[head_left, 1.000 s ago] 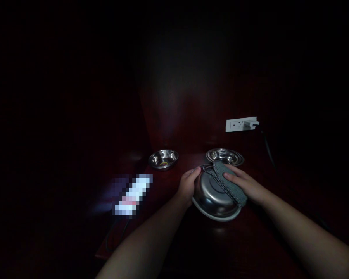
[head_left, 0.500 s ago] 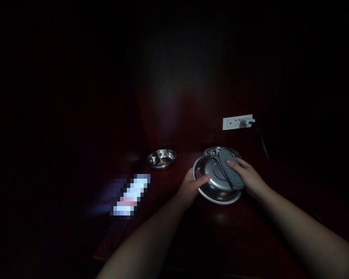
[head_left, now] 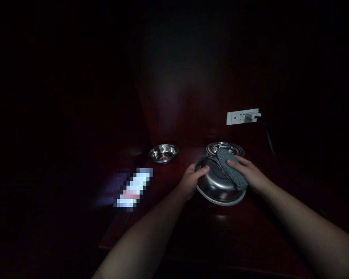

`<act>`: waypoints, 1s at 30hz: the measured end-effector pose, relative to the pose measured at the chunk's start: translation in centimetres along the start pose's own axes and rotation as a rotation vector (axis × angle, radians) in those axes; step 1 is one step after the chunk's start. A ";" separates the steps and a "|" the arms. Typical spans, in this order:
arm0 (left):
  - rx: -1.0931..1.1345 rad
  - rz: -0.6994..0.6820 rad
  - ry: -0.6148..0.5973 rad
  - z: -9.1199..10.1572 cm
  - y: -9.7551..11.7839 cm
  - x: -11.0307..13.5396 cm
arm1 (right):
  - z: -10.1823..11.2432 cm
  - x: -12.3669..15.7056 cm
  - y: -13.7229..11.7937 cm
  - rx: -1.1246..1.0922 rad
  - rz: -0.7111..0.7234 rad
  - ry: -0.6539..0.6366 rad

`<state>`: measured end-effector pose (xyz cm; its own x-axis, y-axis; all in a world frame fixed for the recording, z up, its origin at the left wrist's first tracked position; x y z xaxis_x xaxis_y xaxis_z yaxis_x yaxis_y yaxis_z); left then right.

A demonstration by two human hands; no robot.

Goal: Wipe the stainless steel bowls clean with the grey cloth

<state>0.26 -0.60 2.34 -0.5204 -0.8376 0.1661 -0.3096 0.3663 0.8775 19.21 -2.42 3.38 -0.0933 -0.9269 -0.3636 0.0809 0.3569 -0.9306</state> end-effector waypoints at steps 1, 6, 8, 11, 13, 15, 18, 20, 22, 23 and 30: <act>0.018 0.012 -0.004 0.0 0.0 -0.1 | -0.1 0.0 0.0 -0.019 -0.013 -0.001; 0.152 0.029 -0.038 0.1 0.2 -0.3 | -0.4 0.0 -0.4 -0.143 -0.041 0.135; 0.216 0.044 -0.058 0.1 0.4 -0.1 | -0.3 -0.1 -0.5 -0.152 -0.021 0.188; 0.237 0.064 -0.111 0.1 0.5 0.3 | -0.1 -0.3 -0.5 -0.110 0.036 0.277; 0.186 0.087 -0.147 0.0 0.2 0.7 | 0.1 -0.4 -0.4 -0.092 0.049 0.321; 0.105 0.108 -0.172 -0.1 -0.2 1.0 | 0.2 -0.4 -0.4 -0.097 0.039 0.315; 0.012 0.114 -0.159 -0.1 -0.5 1.1 | 0.3 -0.4 -0.4 -0.126 0.010 0.257; -0.006 0.102 -0.135 -0.1 -0.4 1.1 | 0.2 -0.4 -0.4 -0.153 -0.011 0.230; -0.004 0.080 -0.105 0.0 -0.2 1.0 | 0.1 -0.3 -0.3 -0.183 -0.031 0.214; -0.001 0.070 -0.089 -0.1 0.0 1.0 | 0.1 -0.3 -0.3 -0.192 -0.037 0.206; 0.051 0.086 -0.016 0.0 0.3 0.6 | 0.1 -0.1 -0.5 -0.206 -0.075 0.170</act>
<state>-0.12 -1.00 2.75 -0.5591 -0.7960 0.2318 -0.3031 0.4565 0.8365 19.28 -2.50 3.93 -0.2581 -0.9251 -0.2786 -0.1345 0.3200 -0.9378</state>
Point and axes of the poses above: each hand's wrist, its own x-axis away from the middle knuckle, its own z-axis out of the back of the hand, y = z × x, the point moved 1 cm from there along -x, towards the middle knuckle, and after that the axes turned 13 degrees about z, right-handed, at the moved point
